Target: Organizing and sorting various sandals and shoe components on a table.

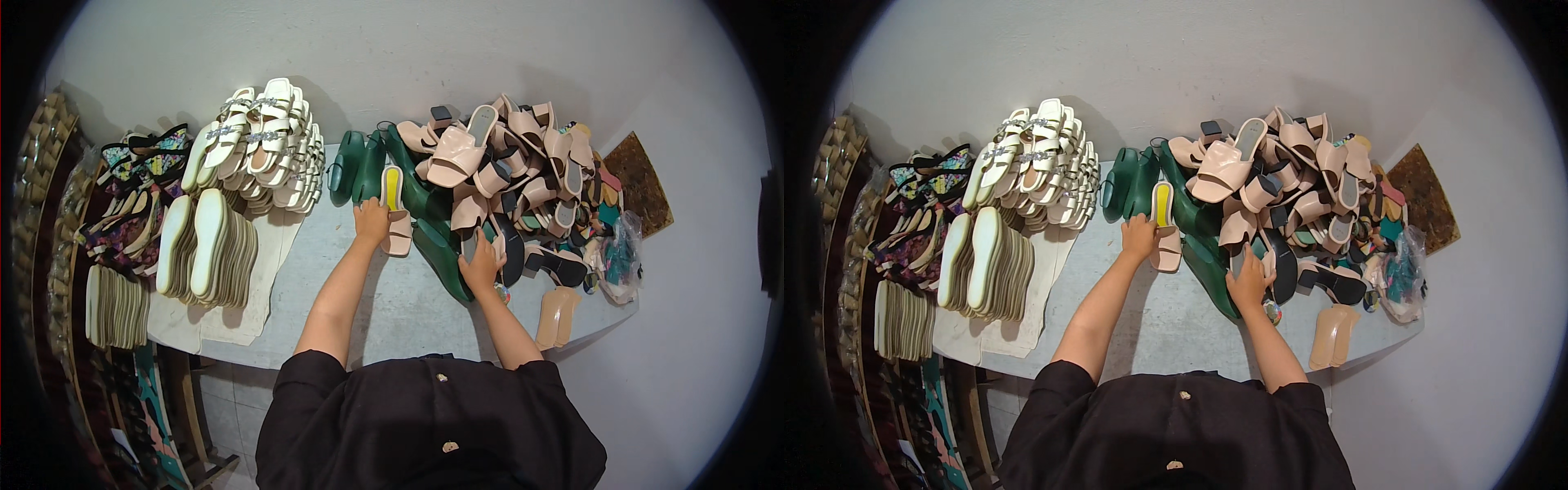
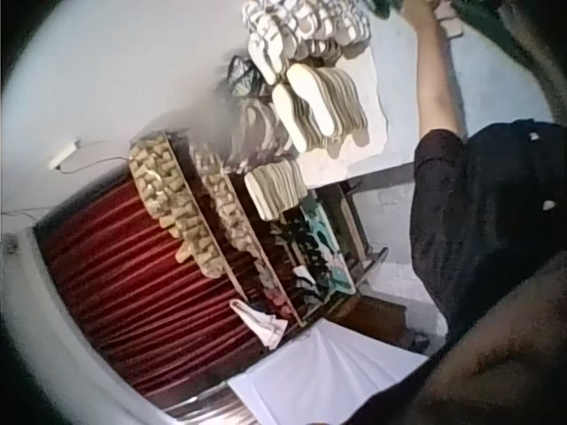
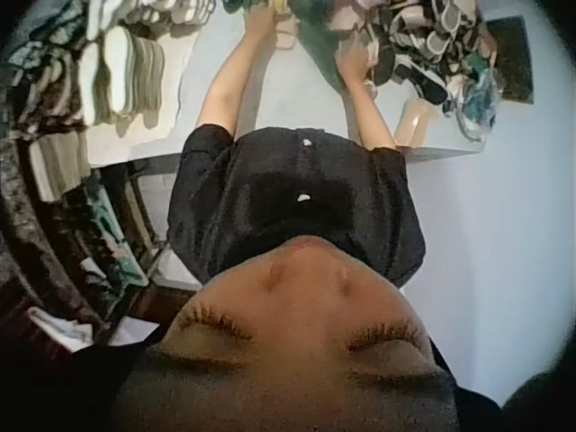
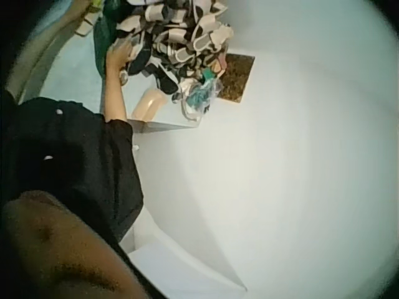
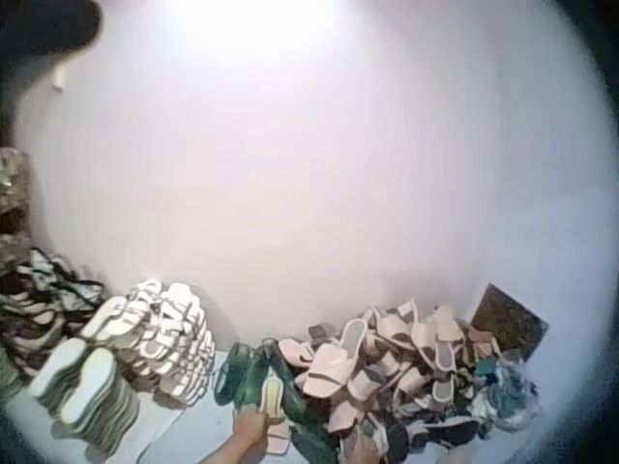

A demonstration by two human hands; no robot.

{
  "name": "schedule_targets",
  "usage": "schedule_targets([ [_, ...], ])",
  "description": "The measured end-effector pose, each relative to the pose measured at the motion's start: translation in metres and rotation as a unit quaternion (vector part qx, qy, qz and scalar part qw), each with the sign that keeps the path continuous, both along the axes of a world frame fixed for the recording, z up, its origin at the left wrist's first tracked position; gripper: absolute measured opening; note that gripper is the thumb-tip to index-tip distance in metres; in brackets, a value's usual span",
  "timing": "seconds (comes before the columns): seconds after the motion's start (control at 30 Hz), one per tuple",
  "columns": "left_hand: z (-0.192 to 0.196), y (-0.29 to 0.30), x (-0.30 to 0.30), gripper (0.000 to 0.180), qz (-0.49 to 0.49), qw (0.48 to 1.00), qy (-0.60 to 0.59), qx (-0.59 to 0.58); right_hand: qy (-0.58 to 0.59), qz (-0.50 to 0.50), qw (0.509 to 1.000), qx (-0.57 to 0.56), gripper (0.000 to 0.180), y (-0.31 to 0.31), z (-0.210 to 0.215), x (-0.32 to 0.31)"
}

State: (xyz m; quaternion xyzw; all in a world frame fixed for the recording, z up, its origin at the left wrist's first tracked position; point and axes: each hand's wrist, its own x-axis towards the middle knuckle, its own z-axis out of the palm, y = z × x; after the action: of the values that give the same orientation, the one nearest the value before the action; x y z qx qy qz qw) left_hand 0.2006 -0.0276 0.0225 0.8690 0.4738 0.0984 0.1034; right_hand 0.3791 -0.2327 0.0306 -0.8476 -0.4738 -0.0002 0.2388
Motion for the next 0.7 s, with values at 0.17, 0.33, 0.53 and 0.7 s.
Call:
schedule_targets([
  [0.17,0.006,-0.022,-0.02,0.018,-0.073,0.975,-0.106,0.184,0.005,-0.025,1.0,-0.003,0.077,-0.003,0.0,0.0],
  [0.33,0.029,-0.067,-0.052,0.025,-0.064,0.99,-0.105,-0.063,0.014,-0.011,1.0,0.003,0.074,-0.008,-0.003,0.001],
  [0.53,0.046,-0.132,-0.103,0.024,0.09,0.973,-0.2,-0.072,-0.036,-0.04,0.999,0.004,0.07,-0.01,-0.007,0.003],
  [0.7,0.05,-0.166,-0.116,0.024,0.193,0.944,-0.263,-0.042,-0.018,-0.041,0.999,0.026,0.063,-0.008,-0.009,0.008],
])
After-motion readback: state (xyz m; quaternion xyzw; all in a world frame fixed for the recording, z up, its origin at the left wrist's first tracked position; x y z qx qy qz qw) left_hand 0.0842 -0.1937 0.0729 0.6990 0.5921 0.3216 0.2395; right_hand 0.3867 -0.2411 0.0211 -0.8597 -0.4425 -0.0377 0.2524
